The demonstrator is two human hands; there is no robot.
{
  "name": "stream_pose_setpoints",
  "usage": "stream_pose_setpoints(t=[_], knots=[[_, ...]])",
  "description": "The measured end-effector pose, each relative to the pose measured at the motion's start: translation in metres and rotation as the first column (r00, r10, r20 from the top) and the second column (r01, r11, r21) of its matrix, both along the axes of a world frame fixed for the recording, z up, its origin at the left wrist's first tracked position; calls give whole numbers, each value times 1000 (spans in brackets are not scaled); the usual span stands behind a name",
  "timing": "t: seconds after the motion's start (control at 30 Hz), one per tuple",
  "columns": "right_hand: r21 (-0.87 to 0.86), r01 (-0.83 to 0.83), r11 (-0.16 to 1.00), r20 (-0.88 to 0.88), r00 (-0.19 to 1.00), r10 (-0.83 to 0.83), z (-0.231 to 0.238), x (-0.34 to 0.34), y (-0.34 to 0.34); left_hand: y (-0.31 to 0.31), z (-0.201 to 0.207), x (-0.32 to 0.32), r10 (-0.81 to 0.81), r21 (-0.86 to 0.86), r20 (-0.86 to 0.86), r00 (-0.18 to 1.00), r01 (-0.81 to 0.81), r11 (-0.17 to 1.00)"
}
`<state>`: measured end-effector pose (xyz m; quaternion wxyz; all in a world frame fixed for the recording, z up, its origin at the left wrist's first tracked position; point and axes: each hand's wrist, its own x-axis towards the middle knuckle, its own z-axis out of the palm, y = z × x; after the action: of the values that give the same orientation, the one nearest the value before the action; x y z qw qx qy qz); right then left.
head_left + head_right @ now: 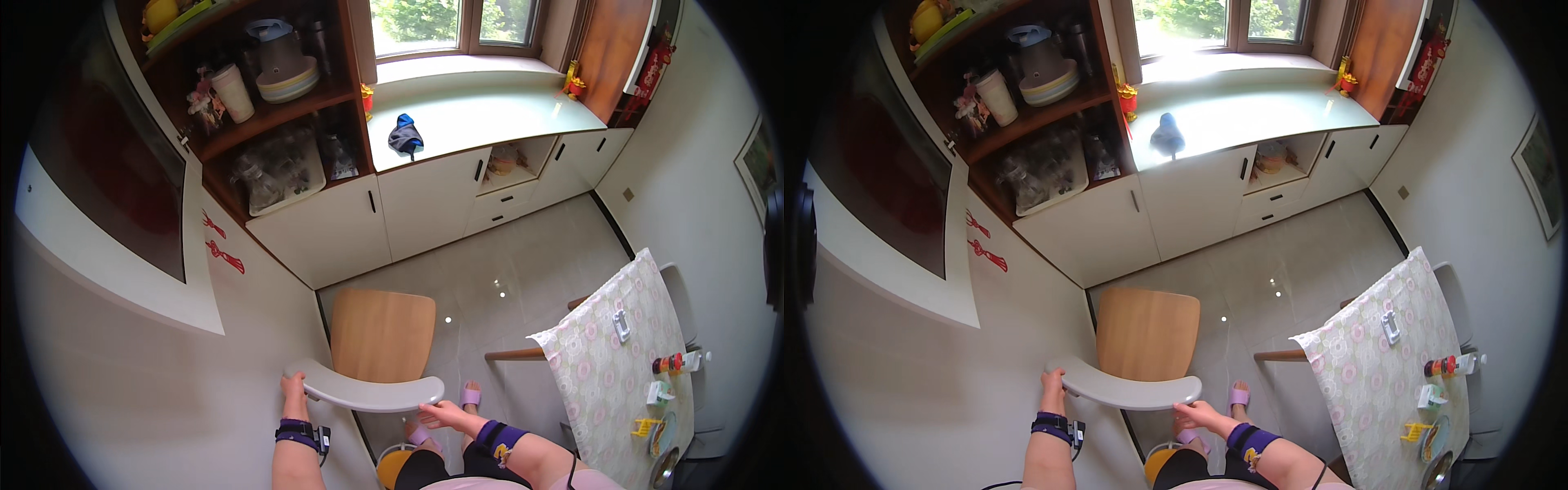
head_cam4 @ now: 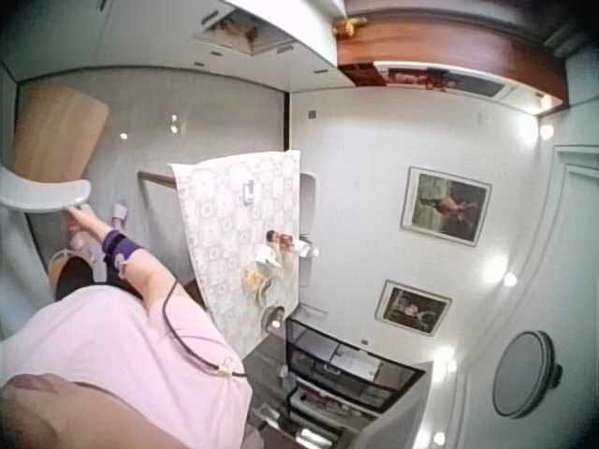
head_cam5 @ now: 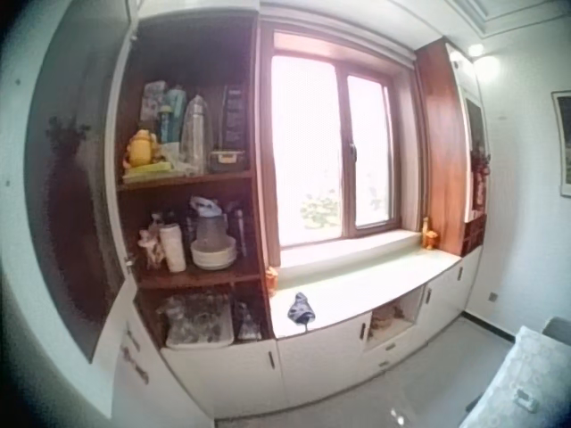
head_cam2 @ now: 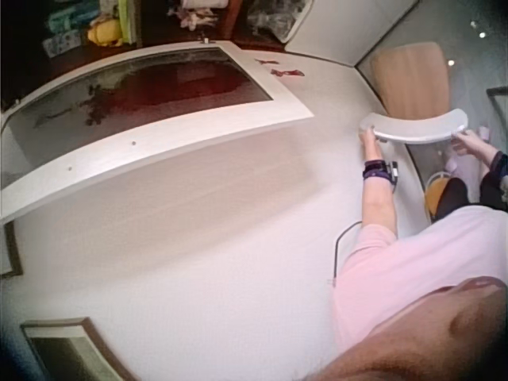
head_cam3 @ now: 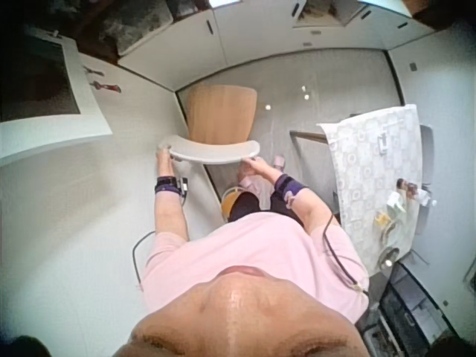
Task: The person wipes the surface of a light-colored counter with a blue cloth, opens two cabinet doors to wipe the inside surfaces and edges, and then pulls a chair out to reach more of the shelf area.
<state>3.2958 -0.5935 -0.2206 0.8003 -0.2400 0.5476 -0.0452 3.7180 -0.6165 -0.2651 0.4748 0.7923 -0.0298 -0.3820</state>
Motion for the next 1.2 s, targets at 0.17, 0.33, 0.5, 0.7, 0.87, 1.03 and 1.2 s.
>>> stream_pose_setpoints(t=[0.17, 0.33, 0.5, 0.7, 0.87, 1.03, 1.2], knots=[[-59, -220, 974, -15, 976, 219, -4, -43, -31, 10, -19, 7, 118, -141, 0, 993, -117, 983], [-117, -73, 990, -23, 997, 71, -4, -105, -81, 7, -22, 0, 184, -97, 53, 981, -179, 979], [-206, 11, 978, 68, 998, 3, 13, -127, -163, 34, -10, 3, 32, 279, 659, 751, -284, 917], [-320, 52, 946, 96, 995, -22, 37, -125, -256, -48, 28, -173, -383, 440, 488, 785, 158, 884], [-379, -69, 923, 134, 982, 129, 45, -75, -299, -89, 64, -212, -403, 300, 401, 823, 298, 906], [-393, -191, 899, 137, 955, 262, 46, -12, -317, -115, 85, -197, -299, 25, 470, 831, 326, 945], [-437, -238, 867, 126, 939, 321, 66, 39, -351, -142, 140, -187, -235, -202, 346, 908, 317, 927]])
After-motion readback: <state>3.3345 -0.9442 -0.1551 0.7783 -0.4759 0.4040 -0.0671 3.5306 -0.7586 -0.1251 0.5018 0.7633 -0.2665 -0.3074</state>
